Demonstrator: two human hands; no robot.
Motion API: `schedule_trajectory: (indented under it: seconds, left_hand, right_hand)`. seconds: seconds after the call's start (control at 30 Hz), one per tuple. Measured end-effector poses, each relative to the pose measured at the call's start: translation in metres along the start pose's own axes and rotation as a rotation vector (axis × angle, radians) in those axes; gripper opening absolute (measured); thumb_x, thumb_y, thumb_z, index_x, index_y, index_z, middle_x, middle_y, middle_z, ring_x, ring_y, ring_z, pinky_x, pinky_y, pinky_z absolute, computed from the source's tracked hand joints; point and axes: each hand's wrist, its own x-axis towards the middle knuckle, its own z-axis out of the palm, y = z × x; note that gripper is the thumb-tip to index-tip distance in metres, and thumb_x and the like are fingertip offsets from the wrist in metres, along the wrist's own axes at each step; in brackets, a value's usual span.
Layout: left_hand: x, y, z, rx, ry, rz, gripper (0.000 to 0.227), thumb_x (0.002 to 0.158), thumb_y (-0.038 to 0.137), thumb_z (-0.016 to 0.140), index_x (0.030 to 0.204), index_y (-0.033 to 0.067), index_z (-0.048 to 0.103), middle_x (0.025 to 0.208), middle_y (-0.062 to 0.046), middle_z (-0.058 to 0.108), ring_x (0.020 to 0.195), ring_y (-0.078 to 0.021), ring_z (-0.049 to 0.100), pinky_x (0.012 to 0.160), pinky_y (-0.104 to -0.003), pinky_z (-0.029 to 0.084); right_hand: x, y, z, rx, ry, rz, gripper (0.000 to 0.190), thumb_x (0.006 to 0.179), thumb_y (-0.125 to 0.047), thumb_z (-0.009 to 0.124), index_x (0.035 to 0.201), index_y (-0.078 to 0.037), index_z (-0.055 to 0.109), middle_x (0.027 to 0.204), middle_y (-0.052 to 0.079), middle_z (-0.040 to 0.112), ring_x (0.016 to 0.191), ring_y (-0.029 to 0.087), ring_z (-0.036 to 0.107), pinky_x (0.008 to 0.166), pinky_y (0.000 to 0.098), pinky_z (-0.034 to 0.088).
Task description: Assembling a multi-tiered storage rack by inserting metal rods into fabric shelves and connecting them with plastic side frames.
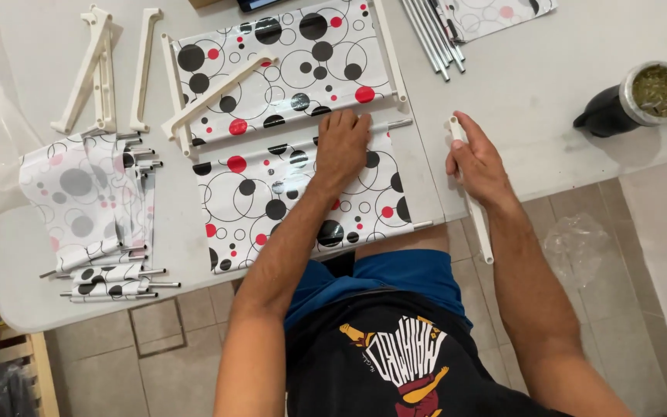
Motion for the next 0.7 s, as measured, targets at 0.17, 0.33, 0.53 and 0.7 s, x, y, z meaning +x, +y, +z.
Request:
schedule_trajectory:
  seconds: [0.17,0.33,0.53,0.7]
  left_hand:
    - [0.005,0.004,-0.012,-0.023,-0.016,0.007,0.018,0.104,0.021,0.048,0.094,0.0183,0.063,0.093,-0.001,0.049,0.102,-0.0226,0.055,0.100,-0.044,0.041]
    - [0.003,0.005,-0.020,0.018,0.117,0.088,0.019,0.107,0.023,0.038,0.106,0.0199,0.056,0.082,0.002,0.048,0.077,-0.0194,0.055,0.073,-0.035,0.038]
    - [0.001,0.001,-0.009,0.050,0.238,0.146,0.018,0.108,0.027,0.040,0.099,0.0209,0.055,0.078,0.003,0.043,0.070,-0.0183,0.049,0.066,-0.034,0.036]
    - [0.001,0.006,-0.022,0.024,0.273,0.169,0.017,0.108,0.024,0.044,0.098,0.0203,0.057,0.078,0.002,0.045,0.070,-0.0188,0.051,0.067,-0.034,0.037]
  right_hand:
    - [0.025,0.000,0.017,0.042,-0.002,0.089,0.052,0.107,-0.012,0.039,0.158,-0.004,0.037,0.067,0.012,0.062,0.049,0.019,0.055,0.046,0.0290,0.043]
    - [0.042,0.009,0.027,0.246,-0.052,0.085,0.058,0.101,-0.015,0.041,0.159,-0.005,0.037,0.073,0.018,0.065,0.046,0.020,0.056,0.040,0.0301,0.044]
    - [0.058,0.040,0.035,0.425,-0.127,0.053,0.057,0.103,-0.013,0.040,0.159,-0.006,0.036,0.075,0.025,0.065,0.041,0.022,0.055,0.035,0.0308,0.045]
    - [0.057,0.046,0.036,0.463,-0.142,0.066,0.055,0.104,-0.014,0.040,0.158,-0.005,0.037,0.077,0.026,0.067,0.040,0.022,0.056,0.033,0.0303,0.046]
